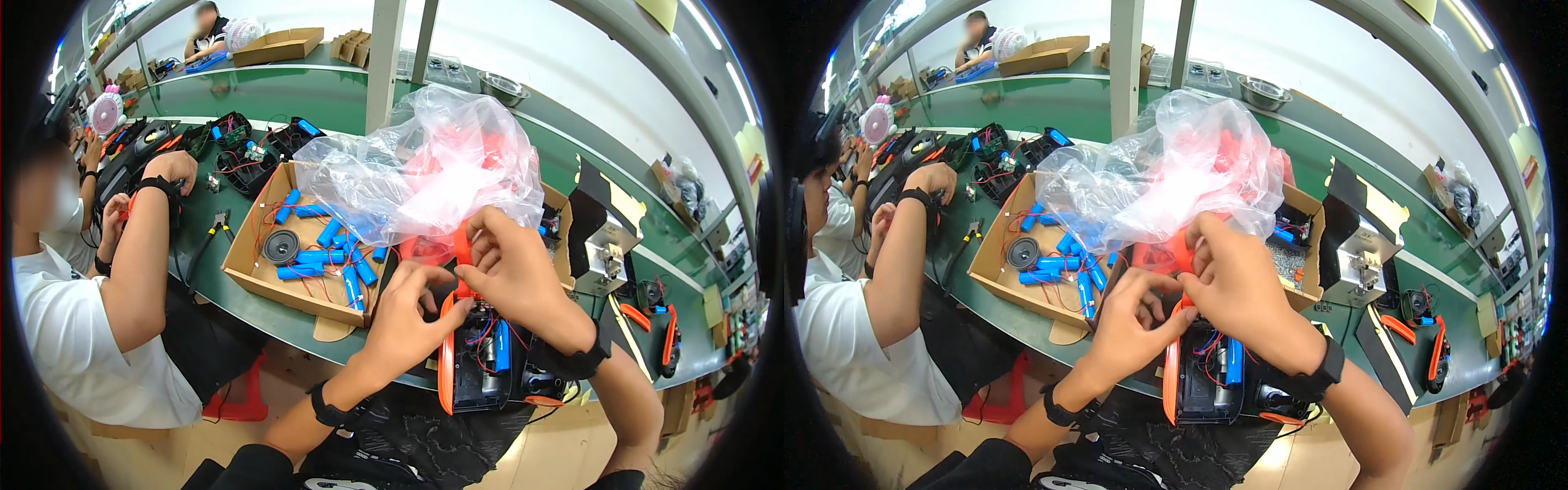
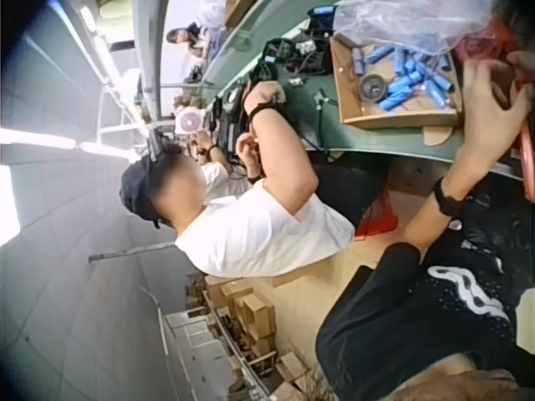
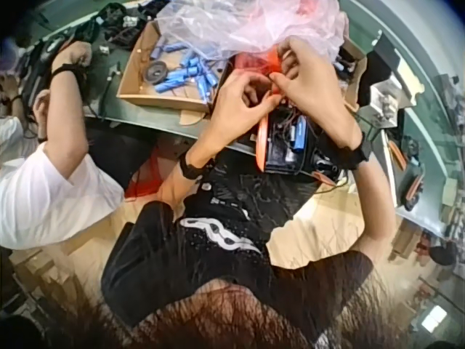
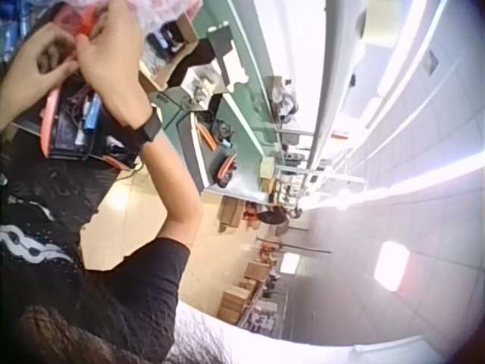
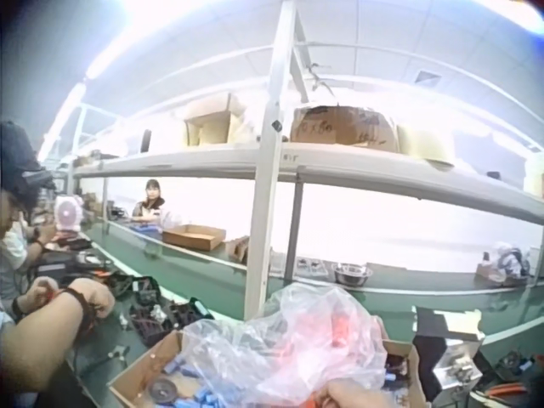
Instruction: The person assembles an electronic device by hand, placing a speaker into a housing, applying adhesive tape, and connecting wires to a battery pack. They handle a red strap and fit the device's casing together.
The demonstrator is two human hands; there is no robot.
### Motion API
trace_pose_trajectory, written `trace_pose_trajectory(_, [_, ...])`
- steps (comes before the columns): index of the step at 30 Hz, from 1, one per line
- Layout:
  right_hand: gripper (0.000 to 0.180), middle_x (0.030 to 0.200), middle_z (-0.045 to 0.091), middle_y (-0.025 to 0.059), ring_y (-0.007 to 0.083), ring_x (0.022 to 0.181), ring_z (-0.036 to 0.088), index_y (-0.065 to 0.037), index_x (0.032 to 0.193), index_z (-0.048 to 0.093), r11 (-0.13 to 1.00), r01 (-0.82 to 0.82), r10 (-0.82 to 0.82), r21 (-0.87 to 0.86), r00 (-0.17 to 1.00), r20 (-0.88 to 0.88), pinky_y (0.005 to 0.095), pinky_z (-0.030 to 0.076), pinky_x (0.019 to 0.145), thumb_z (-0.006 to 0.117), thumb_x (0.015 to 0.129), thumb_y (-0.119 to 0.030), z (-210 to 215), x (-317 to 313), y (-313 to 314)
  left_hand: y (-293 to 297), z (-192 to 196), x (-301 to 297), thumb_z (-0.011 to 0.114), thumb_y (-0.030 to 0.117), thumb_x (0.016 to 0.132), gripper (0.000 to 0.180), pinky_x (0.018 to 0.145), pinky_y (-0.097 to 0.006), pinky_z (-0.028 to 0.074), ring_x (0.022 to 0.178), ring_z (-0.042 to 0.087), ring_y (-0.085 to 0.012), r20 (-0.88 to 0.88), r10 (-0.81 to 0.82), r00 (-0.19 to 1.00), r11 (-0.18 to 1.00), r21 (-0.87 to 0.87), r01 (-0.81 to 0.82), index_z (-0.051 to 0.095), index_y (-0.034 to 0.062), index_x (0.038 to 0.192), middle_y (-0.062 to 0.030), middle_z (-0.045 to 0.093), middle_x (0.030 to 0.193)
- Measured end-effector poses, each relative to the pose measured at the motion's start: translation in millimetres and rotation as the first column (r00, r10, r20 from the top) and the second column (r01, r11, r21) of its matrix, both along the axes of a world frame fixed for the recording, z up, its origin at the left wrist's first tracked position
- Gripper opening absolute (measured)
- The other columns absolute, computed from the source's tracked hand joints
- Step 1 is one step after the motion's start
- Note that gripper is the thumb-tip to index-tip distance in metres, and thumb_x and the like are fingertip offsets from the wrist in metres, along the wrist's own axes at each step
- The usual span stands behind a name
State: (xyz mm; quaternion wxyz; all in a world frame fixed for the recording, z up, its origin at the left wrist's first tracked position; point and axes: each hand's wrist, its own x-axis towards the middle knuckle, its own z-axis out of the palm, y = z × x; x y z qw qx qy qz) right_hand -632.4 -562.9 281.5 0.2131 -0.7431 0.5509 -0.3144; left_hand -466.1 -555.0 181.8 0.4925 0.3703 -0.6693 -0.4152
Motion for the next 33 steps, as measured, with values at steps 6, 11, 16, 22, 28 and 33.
trace_pose_trajectory(6, [0.034,0.075,0.064,0.0230,0.0471,0.076,0.064,-0.001,0.104,0.053,0.983,-0.068,0.027,-0.168,0.972,-0.234,0.0553,0.048,0.066,0.067,0.073,0.003,-11.9,8.0,-8.8,3.5,-12.4,-0.2,0.084,0.011,0.085,0.037,0.057,-0.021,0.047,0.067,0.058,-0.0066,0.040,-0.057,0.998,0.998,0.004,0.057,0.070,-0.0036,0.116,-0.0076,0.064,0.106])
trace_pose_trajectory(11, [0.040,0.077,0.063,0.0258,0.0501,0.079,0.064,0.001,0.109,0.049,0.984,-0.095,0.052,-0.151,0.961,-0.270,0.0579,0.048,0.068,0.065,0.072,0.005,-16.7,11.8,-11.7,4.8,-11.0,-0.5,0.081,0.006,0.084,0.032,0.056,-0.023,0.049,0.065,0.063,-0.0092,0.052,-0.020,0.998,0.997,-0.075,0.024,0.071,-0.0063,0.111,-0.0091,0.066,0.101])
trace_pose_trajectory(16, [0.042,0.078,0.064,0.0271,0.0514,0.079,0.064,0.004,0.111,0.049,0.982,-0.088,0.032,-0.169,0.950,-0.309,0.0601,0.049,0.070,0.064,0.072,0.006,-19.5,16.4,-11.0,5.7,-9.6,0.1,0.081,0.007,0.084,0.036,0.057,-0.024,0.049,0.065,0.062,-0.0089,0.045,-0.021,0.999,0.997,-0.068,0.024,0.071,-0.0069,0.115,-0.0087,0.066,0.097])
trace_pose_trajectory(22, [0.042,0.079,0.064,0.0279,0.0515,0.078,0.064,0.005,0.111,0.049,0.974,-0.096,0.020,-0.203,0.937,-0.348,0.0603,0.050,0.070,0.062,0.071,0.008,-25.7,19.0,-13.8,6.9,-10.3,0.2,0.081,0.008,0.083,0.033,0.058,-0.025,0.051,0.065,0.063,-0.0104,0.042,-0.024,0.999,0.998,-0.053,0.026,0.070,-0.0073,0.111,-0.0098,0.066,0.097])
trace_pose_trajectory(28, [0.041,0.079,0.064,0.0281,0.0509,0.078,0.065,0.005,0.109,0.050,0.975,-0.104,0.027,-0.194,0.931,-0.364,0.0604,0.050,0.071,0.063,0.070,0.008,-38.1,19.1,-17.7,6.3,-9.8,1.8,0.083,0.014,0.082,0.035,0.060,-0.026,0.053,0.066,0.065,-0.0109,0.068,-0.016,0.998,1.000,-0.018,0.017,0.070,-0.0064,0.108,-0.0095,0.069,0.087])
trace_pose_trajectory(33, [0.039,0.080,0.067,0.0262,0.0479,0.078,0.067,0.002,0.110,0.056,0.986,-0.087,0.025,-0.144,0.920,-0.391,0.0579,0.052,0.071,0.067,0.073,0.004,-35.8,16.3,-19.0,6.3,-6.9,0.4,0.082,0.015,0.085,0.033,0.059,-0.025,0.052,0.064,0.065,-0.0099,0.007,-0.025,1.000,0.998,0.050,0.025,0.066,-0.0057,0.105,-0.0098,0.073,0.087])
